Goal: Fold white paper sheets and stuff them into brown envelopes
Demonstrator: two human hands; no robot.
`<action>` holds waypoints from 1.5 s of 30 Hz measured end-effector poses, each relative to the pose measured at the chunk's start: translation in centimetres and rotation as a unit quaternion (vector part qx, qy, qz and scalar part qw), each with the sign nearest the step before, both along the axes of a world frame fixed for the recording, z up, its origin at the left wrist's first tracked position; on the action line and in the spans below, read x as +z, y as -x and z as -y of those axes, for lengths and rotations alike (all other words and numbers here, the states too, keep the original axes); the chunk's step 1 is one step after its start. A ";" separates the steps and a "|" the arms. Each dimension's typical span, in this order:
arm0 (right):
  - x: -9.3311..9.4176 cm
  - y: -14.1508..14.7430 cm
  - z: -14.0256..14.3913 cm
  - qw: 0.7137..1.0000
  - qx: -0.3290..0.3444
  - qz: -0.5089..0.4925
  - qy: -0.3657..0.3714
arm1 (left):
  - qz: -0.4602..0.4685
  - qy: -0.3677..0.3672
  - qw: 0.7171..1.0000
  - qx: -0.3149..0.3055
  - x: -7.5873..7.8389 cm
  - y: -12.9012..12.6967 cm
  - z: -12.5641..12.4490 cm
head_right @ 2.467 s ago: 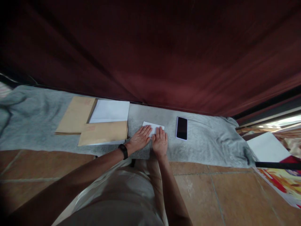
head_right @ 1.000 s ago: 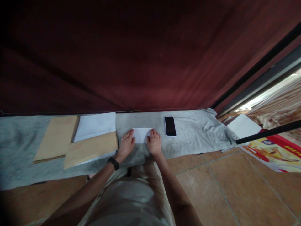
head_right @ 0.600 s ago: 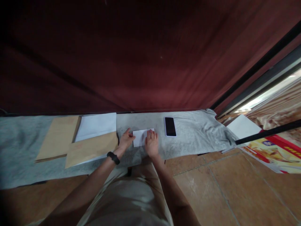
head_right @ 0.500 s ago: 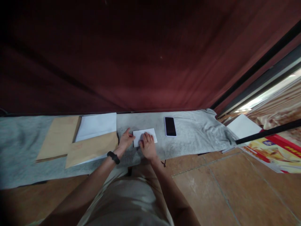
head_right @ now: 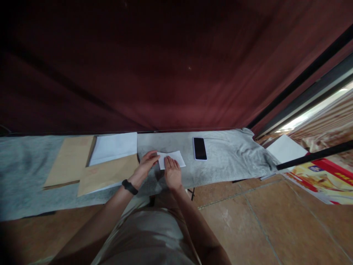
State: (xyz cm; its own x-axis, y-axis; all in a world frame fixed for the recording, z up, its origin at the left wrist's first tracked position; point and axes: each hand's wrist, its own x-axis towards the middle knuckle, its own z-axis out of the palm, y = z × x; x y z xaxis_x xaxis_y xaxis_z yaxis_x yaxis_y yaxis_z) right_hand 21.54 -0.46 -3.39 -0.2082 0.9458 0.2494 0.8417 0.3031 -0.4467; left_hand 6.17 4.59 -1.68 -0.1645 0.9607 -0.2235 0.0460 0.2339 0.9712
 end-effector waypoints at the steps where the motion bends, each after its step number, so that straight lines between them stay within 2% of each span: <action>1: 0.5 -0.2 -0.2 0.999 -0.005 -0.033 0.002 | 0.012 -0.002 1.000 0.026 0.1 0.2 0.0; 3: 1.7 -0.4 -0.6 0.991 -0.017 -0.130 0.004 | 0.032 -0.004 0.997 0.070 0.3 0.5 0.0; 5: 2.8 -0.4 -1.0 0.964 -0.036 -0.263 0.012 | 0.041 -0.004 0.997 0.070 0.3 0.5 0.2; 7: 3.6 0.0 -1.3 0.914 -0.063 -0.399 0.037 | 0.044 -0.001 0.998 0.044 0.2 0.3 0.5; 10: 3.9 0.6 -1.6 0.820 -0.103 -0.557 0.081 | 0.085 0.014 0.996 0.022 -0.2 -0.5 1.0; 12: 3.5 0.8 -1.6 0.769 -0.119 -0.620 0.101 | 0.128 0.025 0.991 0.012 -0.5 -1.0 1.3; 14: 2.7 0.7 -1.6 0.735 -0.130 -0.656 0.117 | 0.145 0.029 0.989 0.005 -0.9 -1.2 1.4; 16: 1.5 0.3 -1.5 0.716 -0.145 -0.670 0.132 | 0.118 0.028 0.993 0.007 -1.3 -1.1 1.2; 18: 0.1 -0.3 -1.3 0.711 -0.171 -0.667 0.141 | 0.066 0.018 0.998 0.010 -1.7 -0.7 0.7; 20: -1.3 -1.1 -1.2 0.722 -0.195 -0.648 0.145 | -0.001 -0.007 1.000 0.003 -1.9 -0.1 0.0; 23: -3.2 -2.3 -0.9 0.766 -0.199 -0.593 0.148 | -0.101 -0.048 0.993 -0.028 -1.9 1.0 -0.9; 27: -4.2 -3.7 -0.3 0.858 -0.192 -0.463 0.112 | -0.225 -0.059 0.969 -0.082 -1.6 2.0 -1.7; 30: -3.9 -4.2 0.4 0.941 -0.159 -0.299 0.031 | -0.309 -0.060 0.942 -0.114 -1.7 2.0 -1.8; 32: -3.5 -4.1 0.9 0.973 -0.123 -0.197 -0.015 | -0.345 -0.079 0.927 -0.124 -1.8 1.7 -1.6; 37: -3.3 -3.2 1.5 0.997 -0.013 -0.067 -0.038 | -0.421 -0.126 0.887 -0.141 -1.5 0.9 -0.5; 40: -3.5 -2.9 1.5 0.999 -0.001 -0.028 -0.036 | -0.479 -0.134 0.853 -0.161 -1.0 0.6 0.3; 45: -3.5 -2.9 1.5 0.999 -0.006 -0.016 -0.037 | -0.578 -0.163 0.779 -0.183 -0.8 0.4 1.1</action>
State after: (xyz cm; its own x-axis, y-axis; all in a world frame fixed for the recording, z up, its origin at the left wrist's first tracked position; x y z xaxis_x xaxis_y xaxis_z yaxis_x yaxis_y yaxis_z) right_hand 24.47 -1.96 -6.94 -0.1870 0.9272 0.3245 0.8314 0.3253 -0.4505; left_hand 5.75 3.51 -2.50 0.2223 0.9654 0.1361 0.9388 -0.2497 0.2374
